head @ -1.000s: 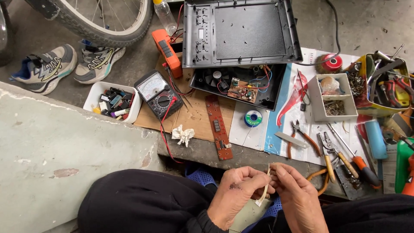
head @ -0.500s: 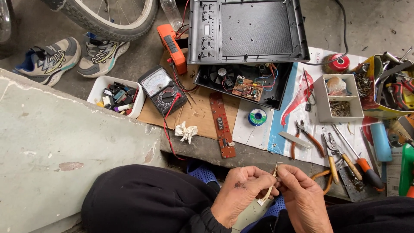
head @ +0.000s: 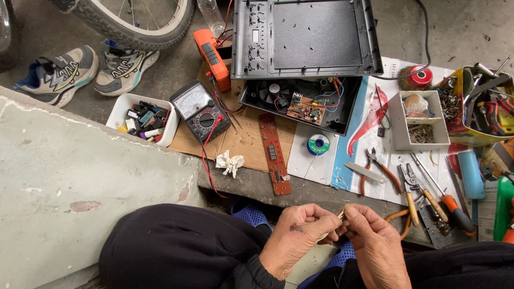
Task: Repairing an electronic device by soldering components onto a circuit board and testing connections with a multimeter.
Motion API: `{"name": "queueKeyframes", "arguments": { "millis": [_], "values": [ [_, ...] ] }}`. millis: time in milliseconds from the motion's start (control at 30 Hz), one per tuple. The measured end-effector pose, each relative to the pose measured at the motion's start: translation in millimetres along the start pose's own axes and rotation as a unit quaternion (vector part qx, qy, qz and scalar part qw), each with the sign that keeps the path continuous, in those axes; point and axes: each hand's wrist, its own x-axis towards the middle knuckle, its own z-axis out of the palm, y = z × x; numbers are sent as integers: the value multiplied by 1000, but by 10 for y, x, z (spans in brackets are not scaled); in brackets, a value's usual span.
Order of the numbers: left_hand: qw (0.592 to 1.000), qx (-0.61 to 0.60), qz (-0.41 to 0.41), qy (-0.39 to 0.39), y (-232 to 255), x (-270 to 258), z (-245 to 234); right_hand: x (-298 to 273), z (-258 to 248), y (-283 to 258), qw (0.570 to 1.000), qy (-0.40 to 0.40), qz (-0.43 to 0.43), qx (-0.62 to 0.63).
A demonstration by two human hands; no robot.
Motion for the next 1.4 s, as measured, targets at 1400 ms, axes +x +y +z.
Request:
{"name": "queueKeyframes", "arguments": {
  "millis": [1400],
  "values": [
    [999, 29, -4, 15, 19, -28, -49, -108, 111, -92, 999, 22, -17, 26]
  ]
}}
